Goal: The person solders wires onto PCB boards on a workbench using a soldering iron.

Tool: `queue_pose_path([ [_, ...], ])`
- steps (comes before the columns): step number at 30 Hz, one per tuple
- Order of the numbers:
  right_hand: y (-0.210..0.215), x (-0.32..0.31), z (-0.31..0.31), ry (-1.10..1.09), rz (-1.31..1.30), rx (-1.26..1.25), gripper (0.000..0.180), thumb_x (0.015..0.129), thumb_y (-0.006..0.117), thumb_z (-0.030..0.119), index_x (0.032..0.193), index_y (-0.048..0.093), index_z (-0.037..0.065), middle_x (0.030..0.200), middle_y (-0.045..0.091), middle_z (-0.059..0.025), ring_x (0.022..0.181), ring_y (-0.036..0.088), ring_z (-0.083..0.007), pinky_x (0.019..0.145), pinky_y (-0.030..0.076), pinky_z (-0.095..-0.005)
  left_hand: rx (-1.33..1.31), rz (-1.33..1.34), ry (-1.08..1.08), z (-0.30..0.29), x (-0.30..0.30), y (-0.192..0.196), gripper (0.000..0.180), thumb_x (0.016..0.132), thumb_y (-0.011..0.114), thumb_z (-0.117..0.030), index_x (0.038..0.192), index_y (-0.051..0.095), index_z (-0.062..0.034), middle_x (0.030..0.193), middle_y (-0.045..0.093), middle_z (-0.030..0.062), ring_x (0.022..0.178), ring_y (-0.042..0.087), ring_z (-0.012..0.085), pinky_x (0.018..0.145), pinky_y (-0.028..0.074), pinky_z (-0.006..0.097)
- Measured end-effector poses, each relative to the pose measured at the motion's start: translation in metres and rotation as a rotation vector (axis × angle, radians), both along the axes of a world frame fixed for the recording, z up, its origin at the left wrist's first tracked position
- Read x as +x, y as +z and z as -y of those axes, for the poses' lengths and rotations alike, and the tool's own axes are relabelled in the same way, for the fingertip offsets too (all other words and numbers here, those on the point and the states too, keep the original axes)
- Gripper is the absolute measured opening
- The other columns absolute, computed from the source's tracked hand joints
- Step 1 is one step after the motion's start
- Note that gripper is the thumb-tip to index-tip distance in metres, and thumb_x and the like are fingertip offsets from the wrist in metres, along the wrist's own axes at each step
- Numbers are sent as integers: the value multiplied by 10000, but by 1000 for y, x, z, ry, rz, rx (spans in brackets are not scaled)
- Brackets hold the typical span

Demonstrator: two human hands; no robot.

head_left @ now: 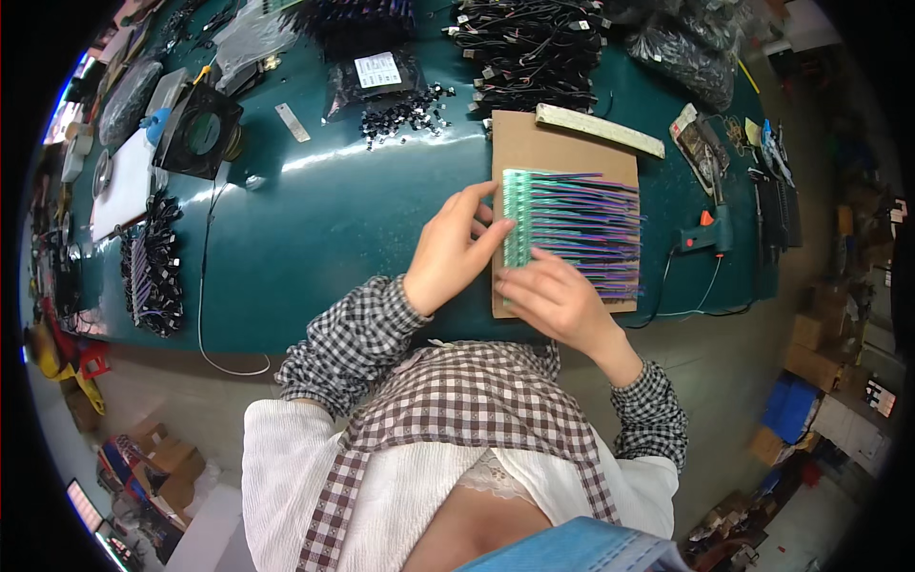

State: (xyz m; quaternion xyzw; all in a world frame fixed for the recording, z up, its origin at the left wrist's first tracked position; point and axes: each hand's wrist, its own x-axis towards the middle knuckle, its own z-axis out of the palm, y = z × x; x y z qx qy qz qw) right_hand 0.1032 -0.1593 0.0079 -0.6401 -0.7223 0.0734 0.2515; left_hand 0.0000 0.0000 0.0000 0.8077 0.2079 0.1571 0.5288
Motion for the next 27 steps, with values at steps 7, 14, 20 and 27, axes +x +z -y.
queue_pose_path([
  [7, 26, 34, -12, 21, -243, -80, 381, 638, 670, 208, 958, 564, 30, 1025, 546, -82, 894, 532, -238, 885, 385, -396, -160, -93, 138, 10, 27, -5, 474, 753, 586, -112, 1166, 381, -5, 786, 504, 106, 578, 527, 164, 521, 433, 271],
  [14, 53, 127, -29, -510, 123, 78, 295, 705, 533, -30, 991, 544, 44, 947, 570, -85, 892, 523, -257, 784, 415, -324, 658, -20, -256, 6, 39, 19, 595, 725, 590, -313, 1233, 364, -101, 1236, 362, 144, 1139, 361, 298, 935, 296, 433],
  [20, 20, 177, -40, -419, 184, -55, 304, 716, 596, 101, 1012, 543, 59, 914, 565, -75, 845, 524, -234, 720, 430, -313, 623, -130, -380, 21, 36, 5, 656, 727, 524, -470, 1271, 335, -157, 1345, 243, 121, 1240, 227, 300, 988, 205, 455],
  [27, 39, 169, -38, -445, 408, -31, 269, 687, 640, 155, 930, 573, 60, 781, 539, -50, 715, 528, -217, 595, 436, -301, 598, -78, -390, 10, 36, 4, 626, 737, 536, -440, 1263, 348, -157, 1343, 237, 142, 1235, 231, 319, 977, 225, 460],
])
